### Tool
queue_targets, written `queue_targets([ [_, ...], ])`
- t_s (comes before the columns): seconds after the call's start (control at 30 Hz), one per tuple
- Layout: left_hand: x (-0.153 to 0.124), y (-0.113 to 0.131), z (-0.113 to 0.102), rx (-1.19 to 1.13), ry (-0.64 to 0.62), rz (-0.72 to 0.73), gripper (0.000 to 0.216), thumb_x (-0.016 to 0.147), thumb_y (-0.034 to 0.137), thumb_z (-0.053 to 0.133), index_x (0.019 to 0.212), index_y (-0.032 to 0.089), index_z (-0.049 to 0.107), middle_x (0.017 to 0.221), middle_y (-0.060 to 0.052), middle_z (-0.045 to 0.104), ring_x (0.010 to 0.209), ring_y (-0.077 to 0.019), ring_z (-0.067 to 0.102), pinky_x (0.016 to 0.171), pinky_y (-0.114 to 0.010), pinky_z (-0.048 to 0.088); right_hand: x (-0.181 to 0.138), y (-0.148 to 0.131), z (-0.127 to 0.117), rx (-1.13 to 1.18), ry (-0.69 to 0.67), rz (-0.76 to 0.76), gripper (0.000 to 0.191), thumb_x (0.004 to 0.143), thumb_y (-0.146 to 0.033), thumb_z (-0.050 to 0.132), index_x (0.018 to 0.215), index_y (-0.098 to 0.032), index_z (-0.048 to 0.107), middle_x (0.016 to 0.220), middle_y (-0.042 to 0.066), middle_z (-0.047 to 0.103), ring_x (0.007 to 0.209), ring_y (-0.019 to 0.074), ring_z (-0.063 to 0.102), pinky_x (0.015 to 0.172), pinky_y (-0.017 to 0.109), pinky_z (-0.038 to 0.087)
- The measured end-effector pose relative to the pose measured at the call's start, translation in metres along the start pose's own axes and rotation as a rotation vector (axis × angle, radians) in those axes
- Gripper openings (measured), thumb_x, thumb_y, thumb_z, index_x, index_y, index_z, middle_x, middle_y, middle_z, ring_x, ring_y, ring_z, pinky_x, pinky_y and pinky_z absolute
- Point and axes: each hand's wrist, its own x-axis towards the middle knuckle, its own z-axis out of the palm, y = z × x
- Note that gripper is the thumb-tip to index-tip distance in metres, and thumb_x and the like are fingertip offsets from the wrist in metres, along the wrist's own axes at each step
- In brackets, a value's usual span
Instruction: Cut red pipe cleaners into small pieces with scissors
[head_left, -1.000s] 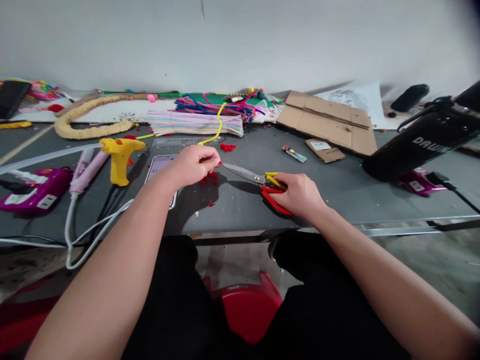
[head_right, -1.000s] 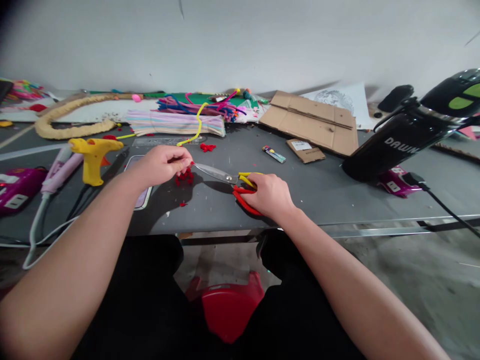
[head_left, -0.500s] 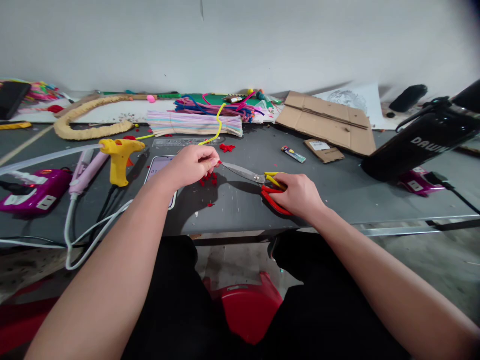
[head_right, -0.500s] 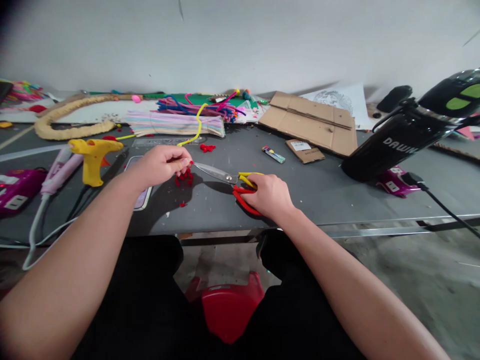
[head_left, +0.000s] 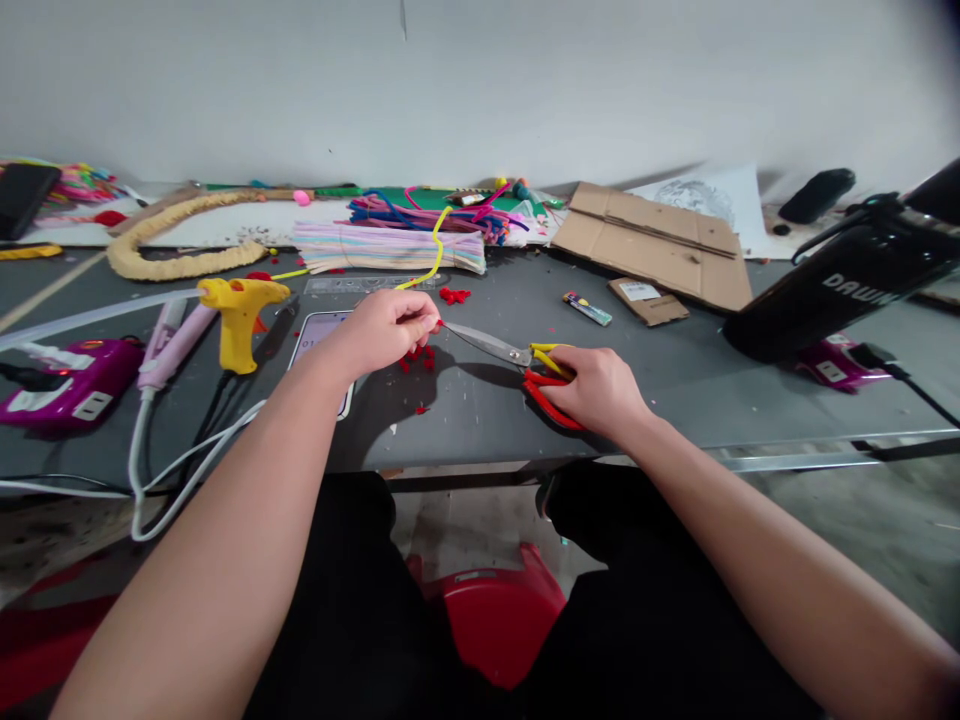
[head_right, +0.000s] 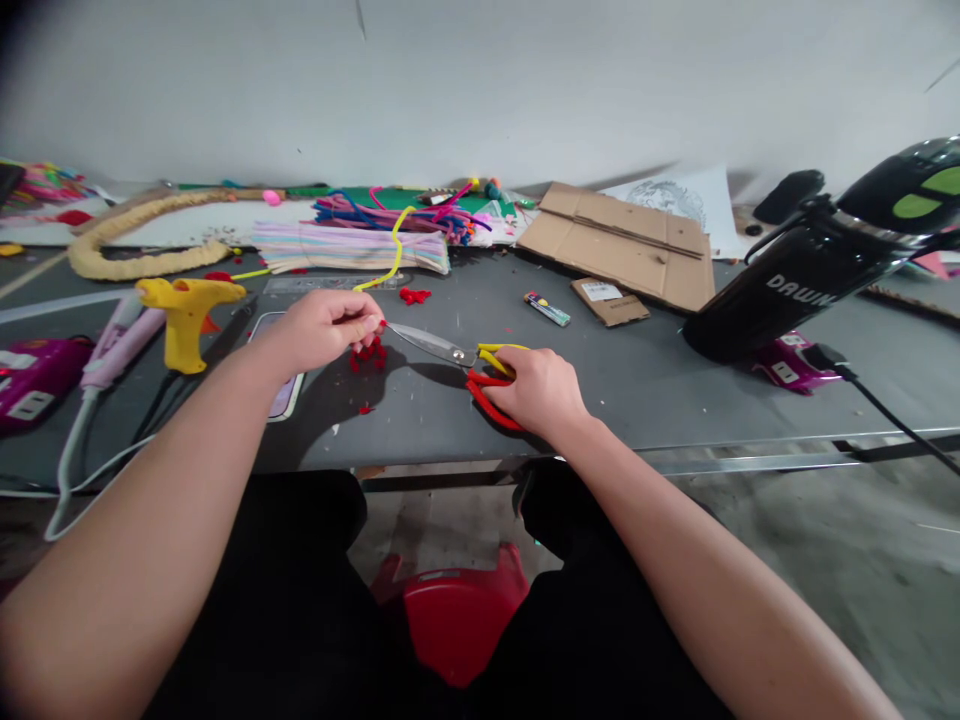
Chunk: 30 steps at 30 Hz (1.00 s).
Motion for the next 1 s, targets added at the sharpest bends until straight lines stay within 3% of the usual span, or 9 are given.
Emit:
queue_targets([
  [1.0, -0.004, 0.0064, -0.0012, -0.004, 0.069, 0.037, 0.026, 0.086, 0.041, 0.053, 0.082, 0.018, 0.065, 0.074, -0.003, 0.065, 0.064, -0.0135, 0.055, 0.06, -0.025, 0.042, -0.0013, 0.0006, 0.0008, -0.008, -0.009, 0.03, 0.034, 0.076, -0.055, 0.056, 0.067, -0.023, 0.052, 0.06, 0.002, 0.058, 0.055, 0.0168, 0.048, 0.054, 0.028, 0.023],
])
